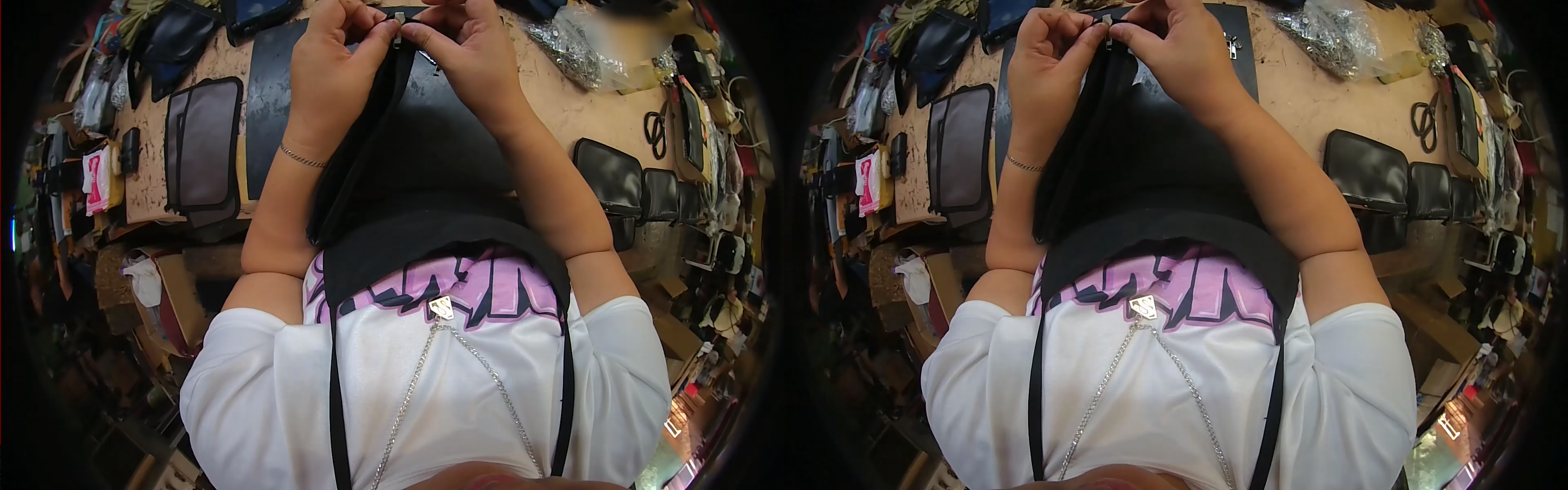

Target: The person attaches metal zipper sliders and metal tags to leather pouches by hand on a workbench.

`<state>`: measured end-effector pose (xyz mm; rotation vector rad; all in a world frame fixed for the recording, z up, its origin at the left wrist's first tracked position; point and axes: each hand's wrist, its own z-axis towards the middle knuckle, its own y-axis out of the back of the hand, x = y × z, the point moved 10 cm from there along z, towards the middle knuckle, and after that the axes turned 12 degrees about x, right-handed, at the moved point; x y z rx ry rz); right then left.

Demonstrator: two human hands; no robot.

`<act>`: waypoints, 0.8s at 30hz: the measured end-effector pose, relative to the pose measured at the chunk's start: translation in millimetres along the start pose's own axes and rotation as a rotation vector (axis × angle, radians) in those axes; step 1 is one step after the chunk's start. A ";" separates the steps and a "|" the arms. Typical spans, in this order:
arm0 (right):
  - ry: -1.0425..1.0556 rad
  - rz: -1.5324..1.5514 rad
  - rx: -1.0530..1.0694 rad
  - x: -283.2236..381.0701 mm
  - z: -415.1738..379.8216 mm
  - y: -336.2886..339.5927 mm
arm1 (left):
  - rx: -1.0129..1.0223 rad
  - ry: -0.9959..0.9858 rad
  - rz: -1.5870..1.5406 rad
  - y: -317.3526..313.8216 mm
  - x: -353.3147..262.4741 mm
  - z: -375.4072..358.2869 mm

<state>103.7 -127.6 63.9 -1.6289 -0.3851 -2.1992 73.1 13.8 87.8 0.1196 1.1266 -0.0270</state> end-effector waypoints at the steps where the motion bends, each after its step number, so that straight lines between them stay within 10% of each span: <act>1: -0.003 -0.028 -0.008 2.2 -0.8 -0.3 | -0.013 -0.065 -0.029 1.5 0.0 -0.6; 7: -0.033 -0.039 -0.061 -2.4 -4.5 0.9 | -0.060 0.038 0.416 -3.5 -26.2 -7.0; 24: -0.077 -0.124 -0.010 7.6 -9.9 -5.7 | -0.033 -0.138 0.436 -2.6 -21.7 -10.8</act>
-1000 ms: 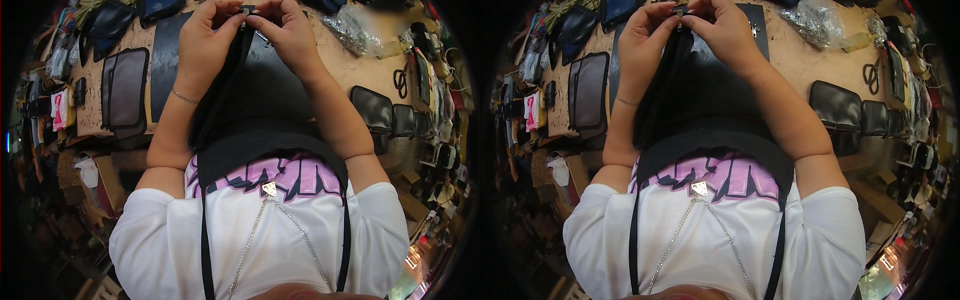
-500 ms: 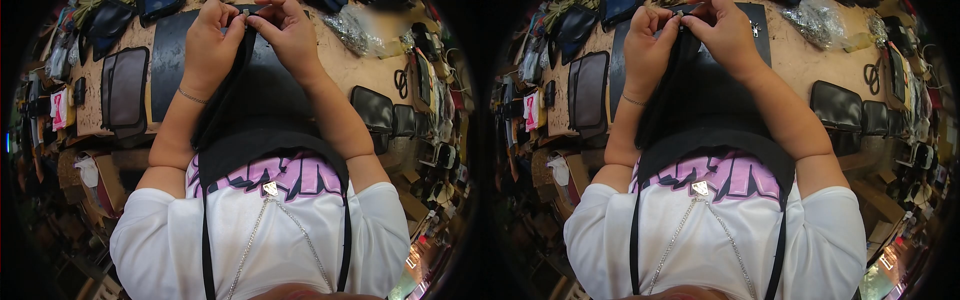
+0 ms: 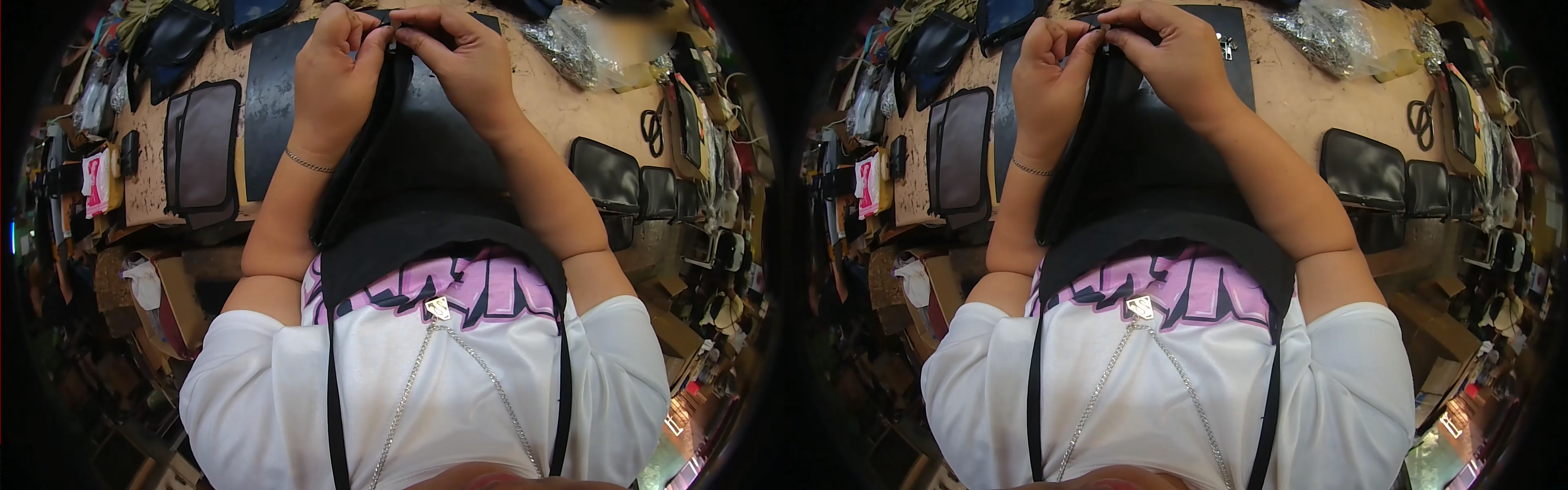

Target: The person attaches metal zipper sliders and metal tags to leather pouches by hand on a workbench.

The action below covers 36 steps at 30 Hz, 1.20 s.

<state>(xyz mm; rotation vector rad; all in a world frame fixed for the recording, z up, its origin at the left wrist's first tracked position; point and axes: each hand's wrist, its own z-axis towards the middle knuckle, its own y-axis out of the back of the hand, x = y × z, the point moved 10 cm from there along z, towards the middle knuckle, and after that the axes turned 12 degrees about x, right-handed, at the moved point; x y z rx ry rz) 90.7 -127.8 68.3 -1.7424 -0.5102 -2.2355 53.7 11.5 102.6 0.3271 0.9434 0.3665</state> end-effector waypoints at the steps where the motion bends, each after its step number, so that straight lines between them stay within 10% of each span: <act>1: 0.005 -0.015 -0.001 1.1 -0.2 0.0 | 0.000 -0.006 0.010 0.0 -0.9 0.1; 19: 0.087 -0.043 -0.072 4.0 -0.2 2.2 | 0.044 0.085 -0.440 -6.8 34.9 -2.1; 36: 0.037 0.029 -0.024 -7.3 2.6 0.4 | 0.085 0.135 -0.119 -9.1 26.5 -5.2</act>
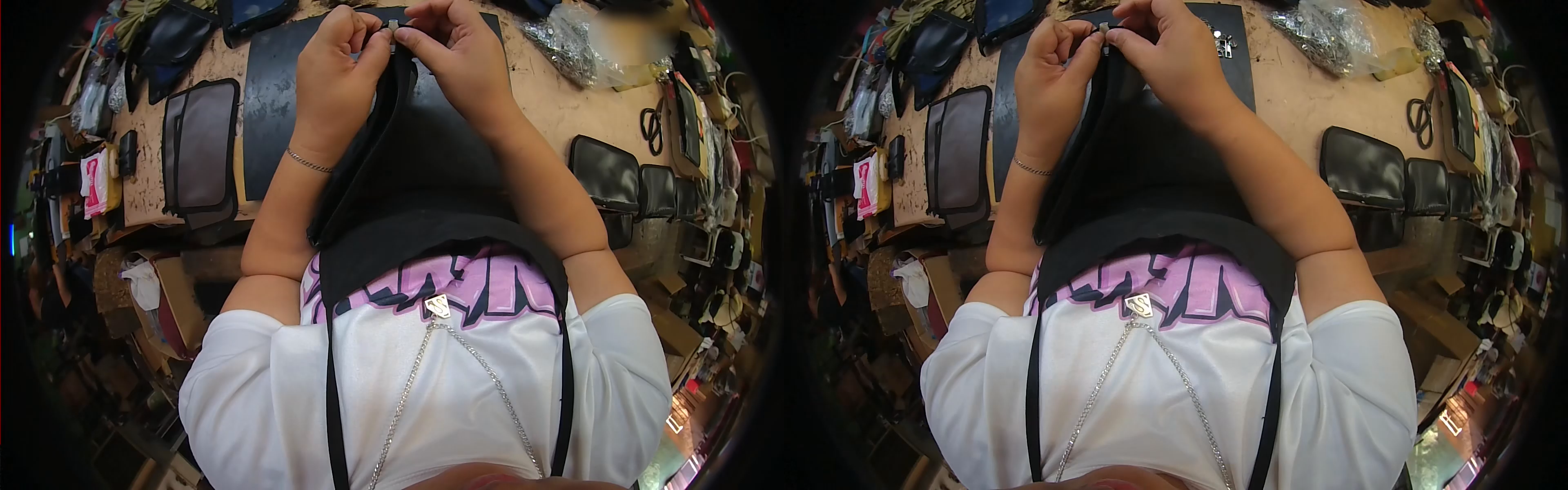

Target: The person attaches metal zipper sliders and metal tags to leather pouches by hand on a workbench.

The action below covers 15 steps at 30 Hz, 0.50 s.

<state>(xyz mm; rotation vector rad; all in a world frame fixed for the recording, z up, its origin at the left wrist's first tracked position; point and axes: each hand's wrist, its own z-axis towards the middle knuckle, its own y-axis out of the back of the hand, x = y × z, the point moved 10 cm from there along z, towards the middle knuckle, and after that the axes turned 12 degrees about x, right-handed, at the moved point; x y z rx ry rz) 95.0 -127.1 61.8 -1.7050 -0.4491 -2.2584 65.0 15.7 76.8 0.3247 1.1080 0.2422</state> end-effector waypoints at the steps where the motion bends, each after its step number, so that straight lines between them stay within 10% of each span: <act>1: -0.020 0.024 -0.001 -3.2 -0.2 0.8 | -0.009 -0.019 -0.072 -0.2 1.5 0.0; 15: 0.092 -0.314 -0.045 30.8 -5.9 0.8 | -0.039 -0.014 -0.016 7.0 1.0 0.8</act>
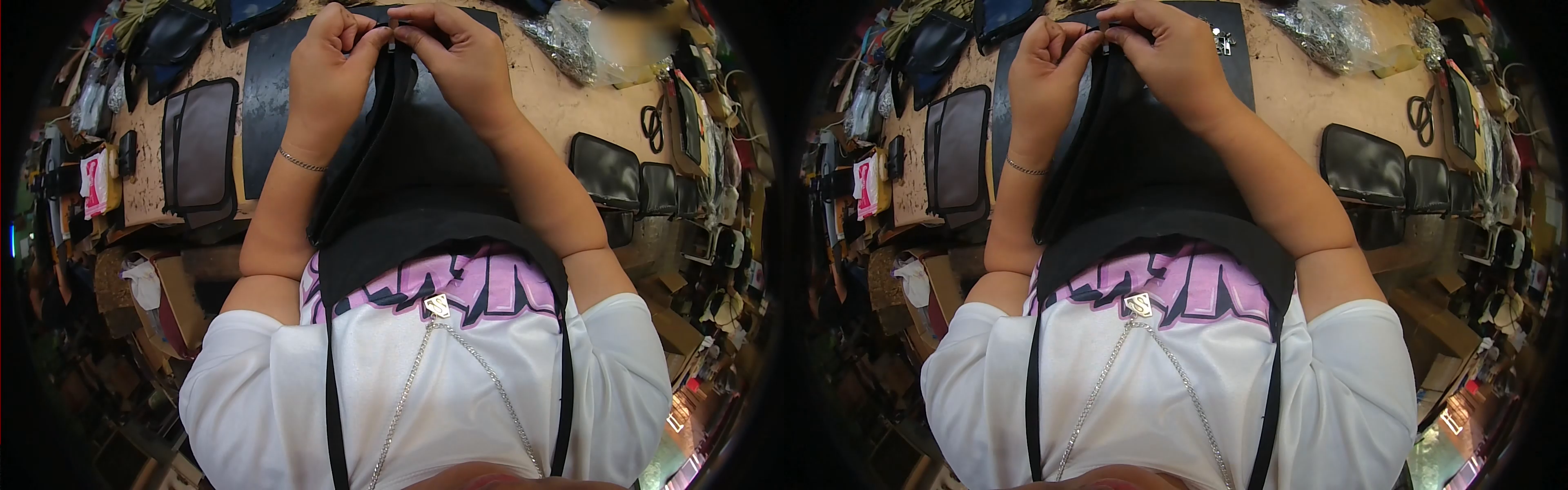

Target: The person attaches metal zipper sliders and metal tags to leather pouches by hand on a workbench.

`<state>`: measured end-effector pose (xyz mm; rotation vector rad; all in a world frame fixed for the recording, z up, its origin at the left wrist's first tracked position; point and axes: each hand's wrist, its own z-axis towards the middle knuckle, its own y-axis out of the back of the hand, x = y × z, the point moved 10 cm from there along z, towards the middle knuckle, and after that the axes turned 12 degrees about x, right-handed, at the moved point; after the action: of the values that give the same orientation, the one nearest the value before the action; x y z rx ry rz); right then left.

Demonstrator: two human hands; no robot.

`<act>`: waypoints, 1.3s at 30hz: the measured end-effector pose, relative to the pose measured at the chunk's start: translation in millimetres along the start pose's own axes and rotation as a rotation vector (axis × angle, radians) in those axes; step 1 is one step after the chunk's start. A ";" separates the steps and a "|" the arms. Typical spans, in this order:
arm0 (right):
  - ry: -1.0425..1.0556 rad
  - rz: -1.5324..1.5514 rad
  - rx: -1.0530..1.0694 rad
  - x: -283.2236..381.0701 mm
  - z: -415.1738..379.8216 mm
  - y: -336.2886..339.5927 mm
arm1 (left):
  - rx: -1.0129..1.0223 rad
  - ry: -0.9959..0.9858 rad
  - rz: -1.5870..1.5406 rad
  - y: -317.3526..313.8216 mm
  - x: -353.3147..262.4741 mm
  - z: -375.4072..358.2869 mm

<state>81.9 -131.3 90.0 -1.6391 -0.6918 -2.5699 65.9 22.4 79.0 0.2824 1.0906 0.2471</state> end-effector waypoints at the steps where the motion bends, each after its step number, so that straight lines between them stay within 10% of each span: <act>1: 0.026 -0.035 -0.005 3.8 -0.4 0.8 | -0.003 -0.010 -0.009 0.2 -0.4 0.0; 18: 0.147 -0.188 -0.037 16.9 -3.9 -2.4 | -0.031 -0.012 -0.206 0.0 16.8 -3.7; 22: -0.008 0.245 -0.016 -11.6 -3.8 -12.9 | 0.041 -0.032 -0.351 3.6 14.3 2.5; 39: 0.018 0.348 -0.016 -26.3 -6.4 -16.5 | 0.080 -0.128 0.105 12.5 -40.8 -9.7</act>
<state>84.3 -124.5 59.0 -1.5751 -0.3464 -2.3433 38.5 21.5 113.1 0.4220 0.9612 0.2756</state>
